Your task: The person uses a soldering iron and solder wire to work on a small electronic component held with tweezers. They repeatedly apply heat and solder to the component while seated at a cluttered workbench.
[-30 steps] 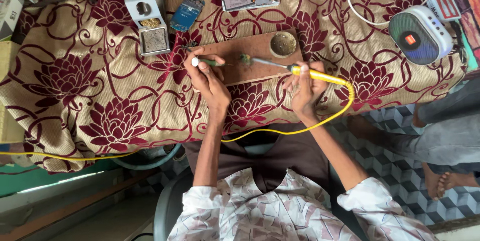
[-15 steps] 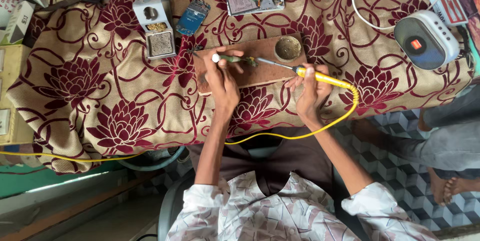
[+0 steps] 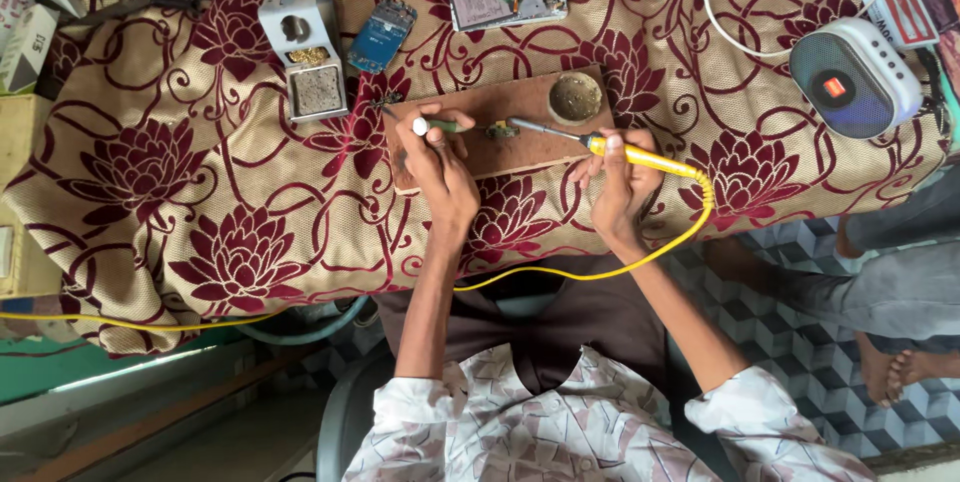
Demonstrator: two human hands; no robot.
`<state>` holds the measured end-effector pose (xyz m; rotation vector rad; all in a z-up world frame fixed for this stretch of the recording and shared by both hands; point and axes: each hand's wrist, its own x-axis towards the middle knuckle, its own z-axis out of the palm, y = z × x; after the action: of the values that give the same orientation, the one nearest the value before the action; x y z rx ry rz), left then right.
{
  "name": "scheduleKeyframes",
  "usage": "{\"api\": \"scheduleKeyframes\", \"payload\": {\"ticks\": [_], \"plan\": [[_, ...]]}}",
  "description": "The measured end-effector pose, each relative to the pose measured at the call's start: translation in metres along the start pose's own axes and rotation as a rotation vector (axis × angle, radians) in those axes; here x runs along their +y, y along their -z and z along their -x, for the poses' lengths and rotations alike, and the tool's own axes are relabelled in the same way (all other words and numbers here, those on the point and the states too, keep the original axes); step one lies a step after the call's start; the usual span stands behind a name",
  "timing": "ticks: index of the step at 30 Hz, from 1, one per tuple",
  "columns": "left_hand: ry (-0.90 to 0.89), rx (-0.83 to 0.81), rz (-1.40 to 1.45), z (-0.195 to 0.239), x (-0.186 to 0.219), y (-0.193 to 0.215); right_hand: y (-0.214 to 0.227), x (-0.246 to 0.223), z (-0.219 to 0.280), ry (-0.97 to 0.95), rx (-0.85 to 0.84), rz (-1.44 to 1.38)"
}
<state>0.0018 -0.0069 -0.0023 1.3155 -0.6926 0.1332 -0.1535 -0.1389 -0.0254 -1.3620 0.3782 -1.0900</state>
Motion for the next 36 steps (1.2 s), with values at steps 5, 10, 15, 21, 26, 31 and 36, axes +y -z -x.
{"api": "scheduleKeyframes", "payload": {"ticks": [5, 10, 15, 21, 26, 31, 36], "plan": [[-0.022, 0.001, 0.080, -0.002, -0.005, 0.003, 0.003, 0.009, 0.000, 0.091, -0.010, -0.159], [-0.019, -0.053, 0.003, 0.004, -0.004, 0.002, 0.008, 0.013, 0.003, 0.055, -0.018, -0.152], [0.020, -0.044, -0.038, 0.003, -0.004, 0.001, 0.008, 0.011, 0.003, 0.062, -0.037, -0.114], [0.041, -0.027, 0.041, 0.001, 0.003, 0.003, 0.005, 0.006, 0.002, 0.018, -0.034, -0.040], [0.027, -0.020, 0.005, -0.001, 0.004, 0.004, 0.005, 0.005, 0.001, 0.008, -0.060, -0.045], [0.046, -0.024, -0.021, -0.002, 0.004, 0.004, 0.002, 0.000, 0.000, 0.026, -0.095, 0.037], [0.091, -0.032, -0.030, 0.000, 0.002, 0.005, 0.001, -0.002, 0.001, 0.008, -0.091, 0.060]]}}
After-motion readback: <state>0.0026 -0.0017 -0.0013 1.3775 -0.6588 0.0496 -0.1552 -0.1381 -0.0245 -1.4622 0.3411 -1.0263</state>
